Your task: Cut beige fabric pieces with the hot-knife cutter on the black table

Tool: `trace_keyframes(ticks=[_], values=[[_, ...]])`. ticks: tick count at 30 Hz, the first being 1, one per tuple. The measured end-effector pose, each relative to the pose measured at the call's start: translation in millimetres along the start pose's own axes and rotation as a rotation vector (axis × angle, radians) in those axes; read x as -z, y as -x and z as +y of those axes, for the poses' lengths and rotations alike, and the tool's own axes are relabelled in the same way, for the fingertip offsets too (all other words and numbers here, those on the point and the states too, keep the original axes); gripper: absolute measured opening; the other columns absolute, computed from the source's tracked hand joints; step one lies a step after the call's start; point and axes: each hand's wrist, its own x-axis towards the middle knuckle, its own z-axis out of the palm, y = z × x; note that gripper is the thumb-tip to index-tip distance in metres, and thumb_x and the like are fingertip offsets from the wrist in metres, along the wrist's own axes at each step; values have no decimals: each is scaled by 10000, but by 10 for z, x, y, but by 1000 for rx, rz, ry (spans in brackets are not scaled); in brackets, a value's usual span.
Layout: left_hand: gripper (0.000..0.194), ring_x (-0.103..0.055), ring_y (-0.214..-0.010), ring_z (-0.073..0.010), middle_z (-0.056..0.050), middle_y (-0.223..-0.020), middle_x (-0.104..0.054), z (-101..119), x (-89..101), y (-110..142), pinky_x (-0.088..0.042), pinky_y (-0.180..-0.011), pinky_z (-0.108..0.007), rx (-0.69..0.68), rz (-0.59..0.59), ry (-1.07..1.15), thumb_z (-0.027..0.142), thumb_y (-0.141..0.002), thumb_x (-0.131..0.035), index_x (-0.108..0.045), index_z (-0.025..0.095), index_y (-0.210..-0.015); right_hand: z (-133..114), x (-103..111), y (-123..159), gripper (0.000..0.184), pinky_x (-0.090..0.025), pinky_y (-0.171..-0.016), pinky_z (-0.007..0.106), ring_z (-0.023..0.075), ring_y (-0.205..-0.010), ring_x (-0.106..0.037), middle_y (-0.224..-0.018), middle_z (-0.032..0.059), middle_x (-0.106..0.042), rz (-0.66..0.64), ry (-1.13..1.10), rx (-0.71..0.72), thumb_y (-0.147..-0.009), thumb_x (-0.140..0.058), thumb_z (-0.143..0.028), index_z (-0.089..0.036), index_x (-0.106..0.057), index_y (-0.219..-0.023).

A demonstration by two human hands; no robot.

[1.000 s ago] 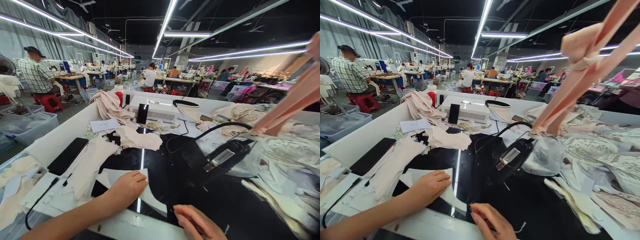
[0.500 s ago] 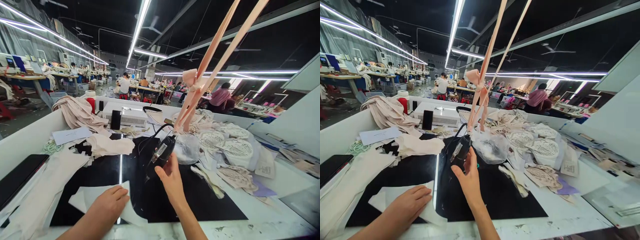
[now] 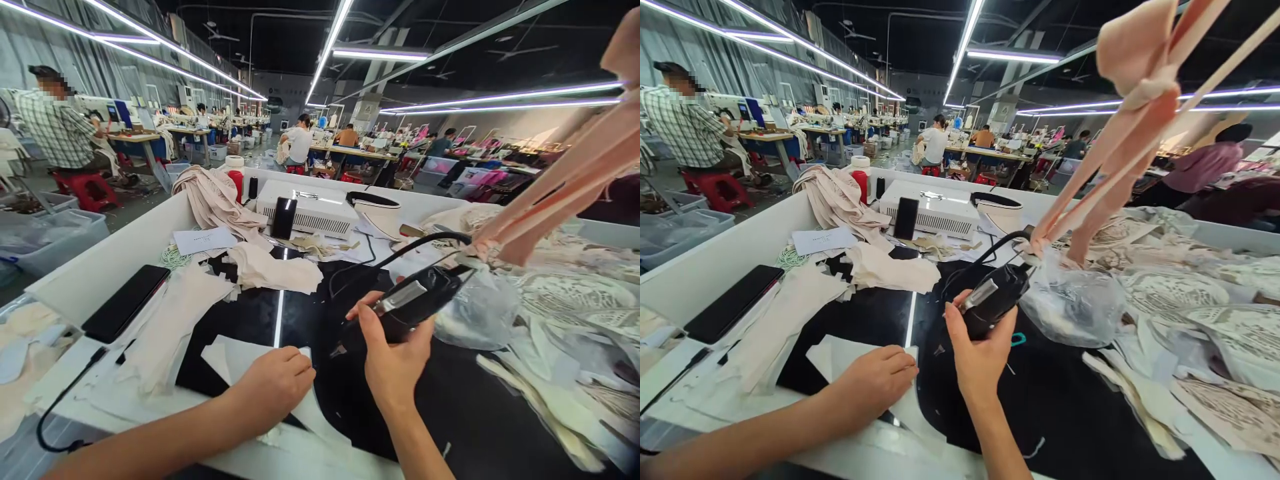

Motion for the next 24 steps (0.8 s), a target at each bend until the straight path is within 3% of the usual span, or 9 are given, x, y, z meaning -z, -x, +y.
trace_keyframes(ticks=[4, 10, 24], values=[[206, -641, -878, -192, -46, -902, -650, 13, -112, -23, -554, -817, -316, -29, 21, -88, 38, -1027, -577, -605, 167, -869, 123, -99, 24, 469, -576, -633, 332, 146, -628, -641, -859, -43, -694, -17, -170, -16, -853, -854, -338, -291, -602, -1245], [270, -614, -855, -186, -28, -835, -611, 54, -249, 49, -529, -766, -308, -41, 37, -164, 21, -1011, -605, -575, 173, -790, 219, -185, 15, 439, -579, -591, 306, 137, -645, -633, -839, -50, -693, -38, -296, -9, -859, -840, -297, -308, -635, -1247], [150, -661, -953, -188, -67, -1016, -659, 112, -242, 145, -574, -828, -311, 59, 48, -15, 56, -1073, -520, -616, 161, -1025, 278, -232, 28, 379, -568, -535, 268, 131, -626, -626, -819, -46, -698, -53, -406, -43, -845, -829, -292, -311, -677, -1192]])
